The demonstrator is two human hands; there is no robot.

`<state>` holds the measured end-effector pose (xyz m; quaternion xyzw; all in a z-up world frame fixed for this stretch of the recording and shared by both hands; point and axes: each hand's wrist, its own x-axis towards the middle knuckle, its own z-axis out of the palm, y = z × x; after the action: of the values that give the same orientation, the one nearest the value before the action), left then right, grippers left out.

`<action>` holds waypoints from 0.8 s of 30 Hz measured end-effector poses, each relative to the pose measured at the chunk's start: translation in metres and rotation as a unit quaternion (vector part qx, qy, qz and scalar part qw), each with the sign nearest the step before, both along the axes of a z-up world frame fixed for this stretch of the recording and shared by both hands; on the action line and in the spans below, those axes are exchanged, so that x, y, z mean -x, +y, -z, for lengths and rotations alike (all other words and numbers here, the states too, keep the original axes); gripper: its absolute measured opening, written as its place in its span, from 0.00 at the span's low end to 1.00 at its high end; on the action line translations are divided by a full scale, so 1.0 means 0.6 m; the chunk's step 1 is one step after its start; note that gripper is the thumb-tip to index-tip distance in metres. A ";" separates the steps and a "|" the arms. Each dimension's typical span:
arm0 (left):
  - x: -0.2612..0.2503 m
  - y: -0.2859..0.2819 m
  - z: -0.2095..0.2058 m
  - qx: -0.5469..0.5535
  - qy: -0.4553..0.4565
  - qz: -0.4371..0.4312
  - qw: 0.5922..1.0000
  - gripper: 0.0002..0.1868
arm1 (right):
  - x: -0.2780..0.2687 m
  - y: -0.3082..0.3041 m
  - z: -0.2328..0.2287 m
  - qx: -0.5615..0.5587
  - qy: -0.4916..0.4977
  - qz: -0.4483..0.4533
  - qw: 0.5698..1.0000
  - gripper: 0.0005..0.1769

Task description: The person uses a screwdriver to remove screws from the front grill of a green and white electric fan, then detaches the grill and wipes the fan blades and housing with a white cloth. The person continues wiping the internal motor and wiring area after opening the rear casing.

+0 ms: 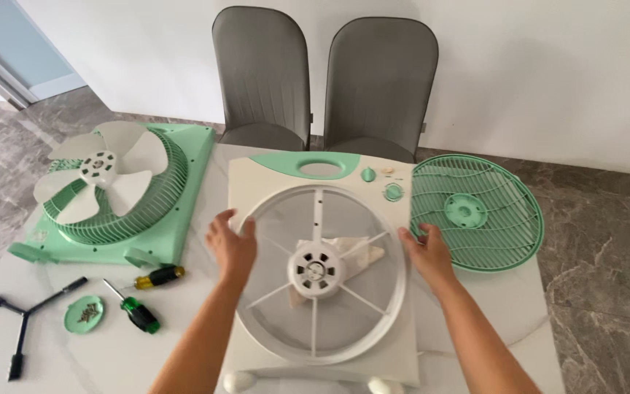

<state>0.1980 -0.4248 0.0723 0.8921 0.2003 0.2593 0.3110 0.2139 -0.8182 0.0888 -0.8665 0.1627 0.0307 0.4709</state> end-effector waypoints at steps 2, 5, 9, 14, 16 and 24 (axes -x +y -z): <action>-0.008 0.055 0.007 0.064 0.050 -0.016 0.997 0.34 | -0.012 0.008 0.000 -0.014 0.039 -0.001 0.999 0.48; -0.019 0.092 0.025 0.251 0.155 0.012 0.955 0.42 | -0.031 0.007 0.009 -0.065 0.092 0.028 0.993 0.48; -0.034 0.091 0.036 0.392 0.264 0.055 0.880 0.46 | -0.047 0.008 0.036 -0.093 0.104 0.044 0.989 0.48; -0.027 0.069 0.023 0.407 0.256 0.058 0.875 0.45 | -0.035 0.016 0.062 -0.070 0.033 0.059 0.995 0.43; -0.020 0.068 0.007 0.411 0.262 0.054 0.871 0.43 | -0.025 0.027 0.055 -0.079 0.038 0.078 0.993 0.38; -0.009 0.068 -0.099 0.400 0.136 0.087 0.902 0.37 | 0.022 0.068 -0.087 -0.106 -0.129 0.102 0.981 0.30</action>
<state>0.2034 -0.3842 0.1317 0.7333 0.2492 0.0059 0.6326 0.2009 -0.7777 0.1409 -0.7873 0.1838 -0.1129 0.5775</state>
